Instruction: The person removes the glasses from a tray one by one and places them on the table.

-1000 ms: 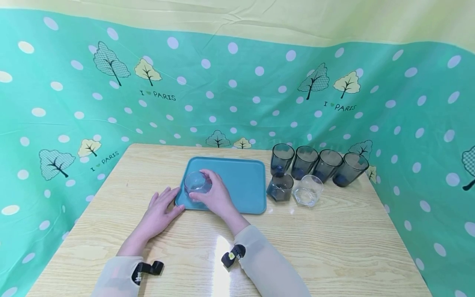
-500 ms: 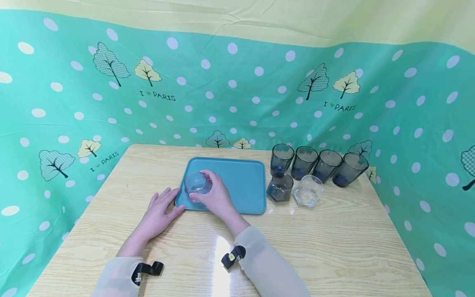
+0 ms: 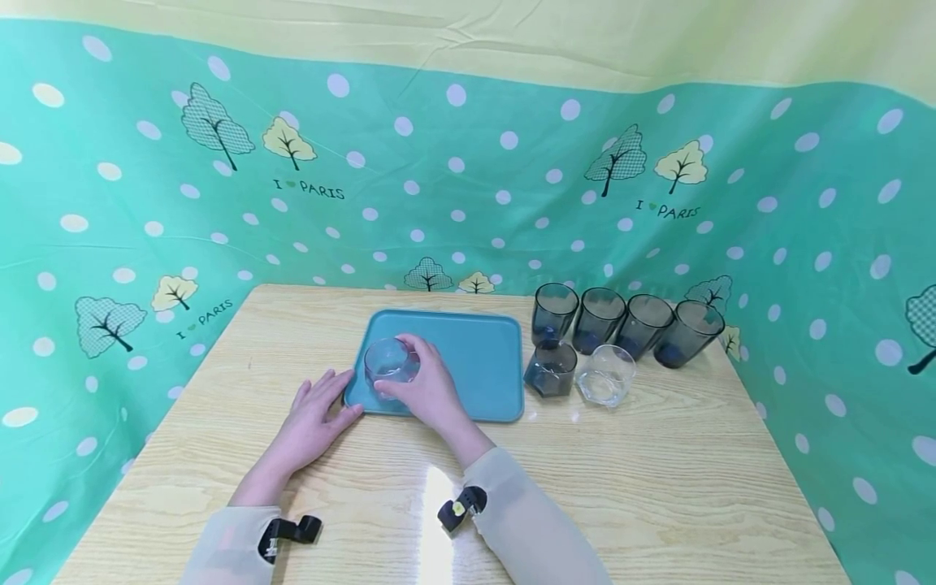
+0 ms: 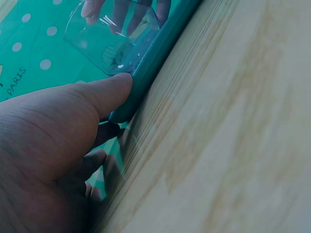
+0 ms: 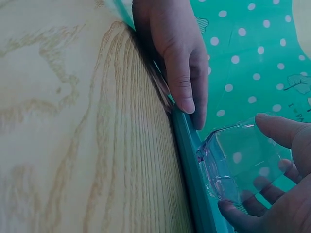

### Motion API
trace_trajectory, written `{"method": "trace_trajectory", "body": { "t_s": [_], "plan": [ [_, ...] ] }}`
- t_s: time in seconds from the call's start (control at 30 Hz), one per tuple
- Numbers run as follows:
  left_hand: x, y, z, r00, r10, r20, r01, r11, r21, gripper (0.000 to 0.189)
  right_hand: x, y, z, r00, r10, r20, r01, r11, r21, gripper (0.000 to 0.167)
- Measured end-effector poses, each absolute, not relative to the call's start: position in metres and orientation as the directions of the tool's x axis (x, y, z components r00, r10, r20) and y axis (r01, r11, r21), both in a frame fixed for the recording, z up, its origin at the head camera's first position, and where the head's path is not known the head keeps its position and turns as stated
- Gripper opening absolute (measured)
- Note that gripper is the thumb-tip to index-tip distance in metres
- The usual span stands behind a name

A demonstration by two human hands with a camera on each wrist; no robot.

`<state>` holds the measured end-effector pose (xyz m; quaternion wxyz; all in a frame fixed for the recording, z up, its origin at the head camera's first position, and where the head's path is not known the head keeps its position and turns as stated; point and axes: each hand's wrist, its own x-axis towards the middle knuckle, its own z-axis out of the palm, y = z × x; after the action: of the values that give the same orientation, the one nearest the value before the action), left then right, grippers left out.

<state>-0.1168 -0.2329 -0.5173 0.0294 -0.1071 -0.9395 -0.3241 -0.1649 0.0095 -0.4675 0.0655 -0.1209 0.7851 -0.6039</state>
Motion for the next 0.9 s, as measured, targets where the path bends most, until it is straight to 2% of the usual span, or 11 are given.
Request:
{"method": "trace_trajectory", "body": {
  "t_s": [0.9],
  "plan": [
    [-0.1179, -0.2335, -0.5178, -0.976, 0.185, 0.116, 0.217, 0.767, 0.604, 0.072, -0.1687, 0.016, -0.4743, -0.962, -0.27, 0.039, -0.115, 0.271, -0.956, 0.08]
  ]
}}
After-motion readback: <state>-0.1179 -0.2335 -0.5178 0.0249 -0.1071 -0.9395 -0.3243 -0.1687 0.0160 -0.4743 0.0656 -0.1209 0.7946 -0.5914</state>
